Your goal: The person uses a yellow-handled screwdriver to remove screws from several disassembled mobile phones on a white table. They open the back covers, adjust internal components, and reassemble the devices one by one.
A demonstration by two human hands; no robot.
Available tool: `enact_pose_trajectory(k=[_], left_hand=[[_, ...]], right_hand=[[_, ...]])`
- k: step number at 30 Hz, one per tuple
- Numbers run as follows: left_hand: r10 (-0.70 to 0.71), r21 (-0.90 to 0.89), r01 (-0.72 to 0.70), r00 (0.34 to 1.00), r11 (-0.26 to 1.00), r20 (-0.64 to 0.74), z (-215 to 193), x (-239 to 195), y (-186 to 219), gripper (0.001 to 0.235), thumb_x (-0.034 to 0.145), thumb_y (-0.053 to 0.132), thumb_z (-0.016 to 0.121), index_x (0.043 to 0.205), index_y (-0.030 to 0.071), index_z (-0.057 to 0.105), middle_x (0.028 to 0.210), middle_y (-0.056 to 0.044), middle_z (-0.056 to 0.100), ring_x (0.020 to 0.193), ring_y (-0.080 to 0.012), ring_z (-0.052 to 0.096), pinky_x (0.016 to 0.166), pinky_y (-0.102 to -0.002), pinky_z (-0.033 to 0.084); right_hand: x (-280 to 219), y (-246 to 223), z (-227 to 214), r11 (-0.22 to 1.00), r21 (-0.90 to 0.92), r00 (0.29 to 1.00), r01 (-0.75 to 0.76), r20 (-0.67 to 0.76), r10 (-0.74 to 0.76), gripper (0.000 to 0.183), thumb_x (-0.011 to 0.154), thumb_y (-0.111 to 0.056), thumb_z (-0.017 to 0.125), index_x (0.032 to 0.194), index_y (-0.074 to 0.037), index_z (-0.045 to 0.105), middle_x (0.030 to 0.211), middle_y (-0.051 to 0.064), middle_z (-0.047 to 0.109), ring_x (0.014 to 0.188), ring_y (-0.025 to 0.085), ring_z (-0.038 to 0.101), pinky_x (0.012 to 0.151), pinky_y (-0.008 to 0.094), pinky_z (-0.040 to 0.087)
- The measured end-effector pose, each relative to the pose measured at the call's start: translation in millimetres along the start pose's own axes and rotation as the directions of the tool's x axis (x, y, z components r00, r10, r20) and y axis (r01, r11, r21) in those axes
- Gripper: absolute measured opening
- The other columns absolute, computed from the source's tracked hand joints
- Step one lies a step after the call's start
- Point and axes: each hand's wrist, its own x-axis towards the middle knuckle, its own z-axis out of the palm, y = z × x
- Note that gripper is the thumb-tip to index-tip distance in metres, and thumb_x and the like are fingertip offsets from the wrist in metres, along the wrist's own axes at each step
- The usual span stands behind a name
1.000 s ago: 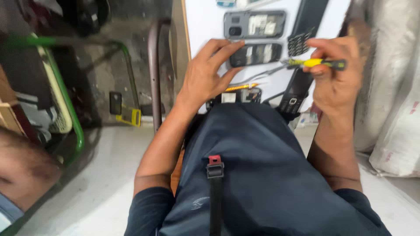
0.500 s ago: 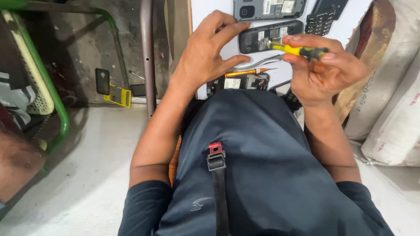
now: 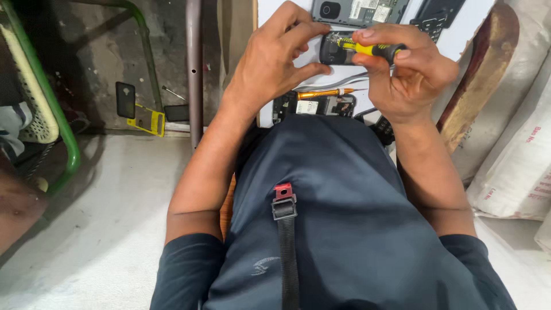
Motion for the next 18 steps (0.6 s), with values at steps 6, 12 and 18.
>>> enact_pose_trajectory(k=[6, 12, 18], left_hand=[[0.037, 0.029, -0.037, 0.999, 0.999, -0.008, 0, 0, -2, 0.055, 0.081, 0.021, 0.1, 0.124, 0.008, 0.068, 0.112, -0.005, 0.057, 0.084, -0.0161, 0.066, 0.074, -0.029, 0.058], [0.035, 0.028, -0.034, 0.999, 0.999, -0.017, 0, -1, -2, 0.054, 0.08, 0.022, 0.1, 0.122, 0.008, 0.068, 0.111, -0.004, 0.057, 0.084, -0.0159, 0.065, 0.072, -0.029, 0.057], [0.053, 0.016, -0.053, 0.998, 0.998, -0.013, 0, 0, -4, 0.055, 0.08, 0.021, 0.1, 0.122, 0.008, 0.067, 0.111, -0.005, 0.057, 0.083, -0.0164, 0.065, 0.073, -0.03, 0.057]], right_hand=[[5, -4, 1, 0.998, -0.053, 1.0, 0.014, -0.015, -0.015, 0.05, 0.1, 0.01, 0.071, 0.121, -0.011, 0.031, 0.109, 0.023, 0.068, 0.101, 0.035, 0.074, 0.086, 0.041, 0.066], [12, -12, 0, 0.998, -0.058, 0.999, -0.036, -0.006, 0.036, 0.05, 0.103, 0.008, 0.071, 0.122, -0.012, 0.03, 0.111, 0.023, 0.067, 0.103, 0.034, 0.073, 0.087, 0.04, 0.065], [10, -10, -2, 0.998, -0.063, 1.0, -0.017, 0.021, 0.018, 0.048, 0.102, 0.006, 0.071, 0.123, -0.012, 0.032, 0.111, 0.022, 0.068, 0.104, 0.035, 0.074, 0.088, 0.041, 0.065]])
